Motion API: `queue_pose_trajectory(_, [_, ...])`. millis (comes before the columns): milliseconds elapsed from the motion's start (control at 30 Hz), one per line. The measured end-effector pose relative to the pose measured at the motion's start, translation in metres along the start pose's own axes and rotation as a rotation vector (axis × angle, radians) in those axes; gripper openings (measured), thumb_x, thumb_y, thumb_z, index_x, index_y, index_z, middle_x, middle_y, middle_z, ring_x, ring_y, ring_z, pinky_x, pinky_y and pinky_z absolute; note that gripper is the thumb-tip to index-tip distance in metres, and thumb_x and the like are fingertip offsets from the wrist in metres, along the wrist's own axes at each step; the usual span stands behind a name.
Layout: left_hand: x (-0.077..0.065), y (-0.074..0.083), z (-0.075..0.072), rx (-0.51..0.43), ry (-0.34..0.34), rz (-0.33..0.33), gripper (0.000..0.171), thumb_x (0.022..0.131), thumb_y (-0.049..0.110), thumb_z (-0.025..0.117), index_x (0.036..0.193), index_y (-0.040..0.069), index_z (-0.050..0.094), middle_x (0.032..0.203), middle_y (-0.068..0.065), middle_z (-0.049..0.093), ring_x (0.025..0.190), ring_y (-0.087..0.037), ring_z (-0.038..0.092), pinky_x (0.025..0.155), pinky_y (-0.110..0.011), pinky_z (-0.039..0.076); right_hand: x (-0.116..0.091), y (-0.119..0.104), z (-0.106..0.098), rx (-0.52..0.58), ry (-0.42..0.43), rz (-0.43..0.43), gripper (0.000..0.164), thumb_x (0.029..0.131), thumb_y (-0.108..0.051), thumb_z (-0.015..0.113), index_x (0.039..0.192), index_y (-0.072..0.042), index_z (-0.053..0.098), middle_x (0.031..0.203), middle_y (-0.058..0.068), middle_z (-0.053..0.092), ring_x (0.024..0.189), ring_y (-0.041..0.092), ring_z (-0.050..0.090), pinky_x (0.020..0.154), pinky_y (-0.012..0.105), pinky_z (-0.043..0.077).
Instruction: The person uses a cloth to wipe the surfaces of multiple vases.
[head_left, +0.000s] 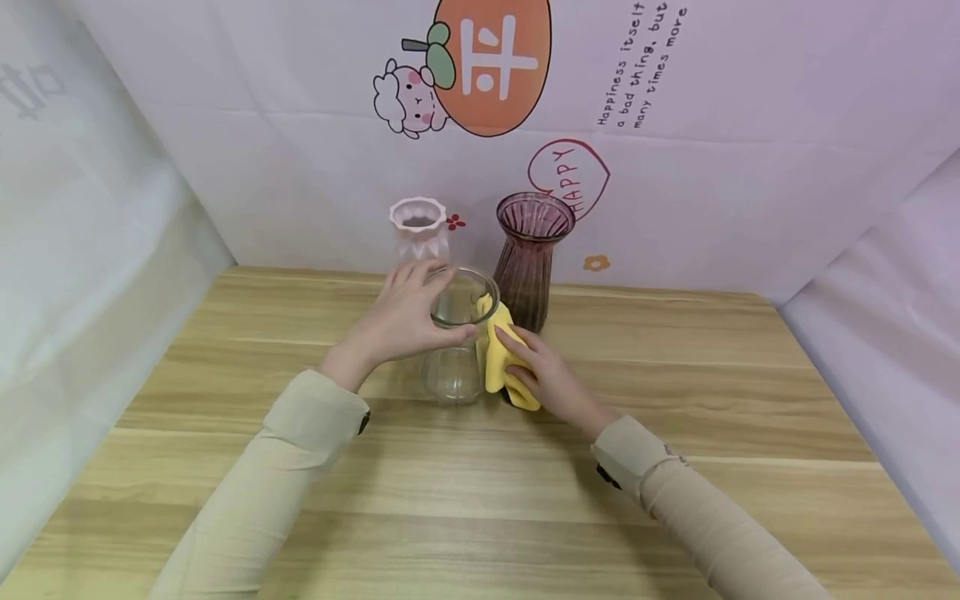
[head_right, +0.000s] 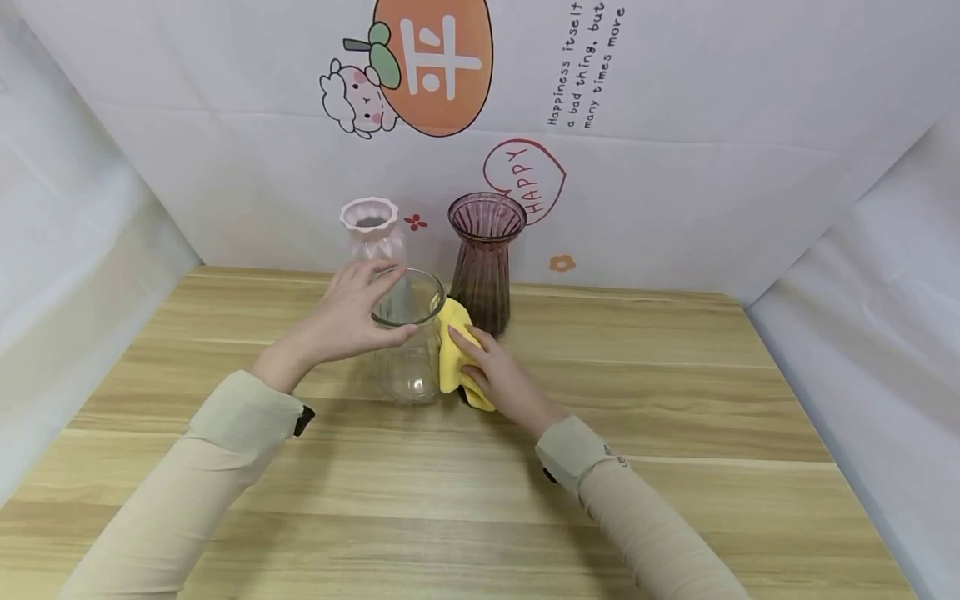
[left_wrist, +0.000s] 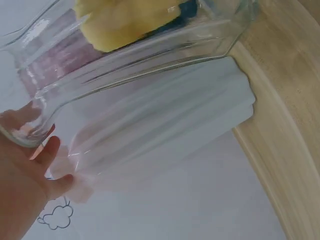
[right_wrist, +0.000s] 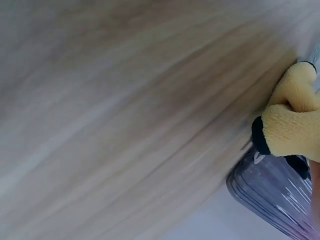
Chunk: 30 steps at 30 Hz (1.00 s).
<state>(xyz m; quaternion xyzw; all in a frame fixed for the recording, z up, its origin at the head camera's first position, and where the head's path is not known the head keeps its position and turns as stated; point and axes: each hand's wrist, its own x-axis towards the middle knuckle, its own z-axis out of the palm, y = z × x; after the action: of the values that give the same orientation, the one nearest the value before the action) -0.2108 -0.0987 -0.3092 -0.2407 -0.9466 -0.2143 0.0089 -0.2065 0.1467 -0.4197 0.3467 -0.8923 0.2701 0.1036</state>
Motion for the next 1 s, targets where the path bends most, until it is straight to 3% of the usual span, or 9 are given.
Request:
queue_pose_trajectory(267, [0.000, 0.001, -0.004, 0.049, -0.074, 0.014, 0.091, 0.083, 0.052, 0.058, 0.151, 0.005, 0.023, 0.160, -0.014, 0.018, 0.149, -0.035, 0.010, 0.120, -0.058, 0.001, 0.011, -0.014, -0.009, 0.144, 0.090, 0.045, 0.061, 0.089, -0.002, 0.062, 0.145, -0.004, 0.039, 0.140, 0.024, 0.045, 0.125, 0.038, 0.051, 0.103, 0.049, 0.046])
queue_pose_trajectory(433, [-0.001, 0.000, -0.001, 0.044, -0.056, 0.019, 0.093, 0.084, 0.061, 0.056, 0.152, 0.007, 0.022, 0.161, -0.010, 0.017, 0.150, -0.033, 0.008, 0.120, -0.058, 0.000, 0.018, -0.025, -0.016, 0.163, 0.131, 0.063, 0.061, 0.088, -0.002, 0.063, 0.144, -0.003, 0.039, 0.141, 0.023, 0.045, 0.124, 0.037, 0.053, 0.100, 0.047, 0.049])
queue_pose_trajectory(600, [0.000, 0.001, 0.003, 0.020, -0.007, -0.007, 0.095, 0.081, 0.064, 0.059, 0.152, 0.010, 0.026, 0.161, -0.010, 0.015, 0.149, -0.032, 0.009, 0.121, -0.056, 0.001, 0.017, -0.025, -0.015, 0.111, 0.109, 0.034, 0.059, 0.088, -0.004, 0.064, 0.142, -0.001, 0.042, 0.139, 0.026, 0.046, 0.123, 0.040, 0.053, 0.099, 0.048, 0.049])
queue_pose_trajectory(833, [-0.001, 0.001, 0.007, -0.032, 0.038, -0.024, 0.092, 0.081, 0.061, 0.062, 0.150, 0.009, 0.030, 0.155, -0.018, 0.021, 0.144, -0.038, 0.016, 0.120, -0.054, 0.013, 0.012, -0.015, -0.007, 0.070, 0.088, -0.003, 0.058, 0.086, -0.001, 0.064, 0.141, 0.000, 0.044, 0.137, 0.027, 0.046, 0.123, 0.041, 0.052, 0.099, 0.048, 0.049])
queue_pose_trajectory(1000, [0.000, -0.002, 0.004, -0.020, 0.033, 0.008, 0.091, 0.082, 0.055, 0.064, 0.149, 0.005, 0.031, 0.154, -0.018, 0.026, 0.144, -0.035, 0.019, 0.122, -0.053, 0.006, 0.006, -0.008, -0.003, 0.038, 0.013, 0.023, 0.060, 0.088, -0.004, 0.065, 0.143, -0.004, 0.042, 0.139, 0.026, 0.046, 0.123, 0.041, 0.053, 0.099, 0.048, 0.049])
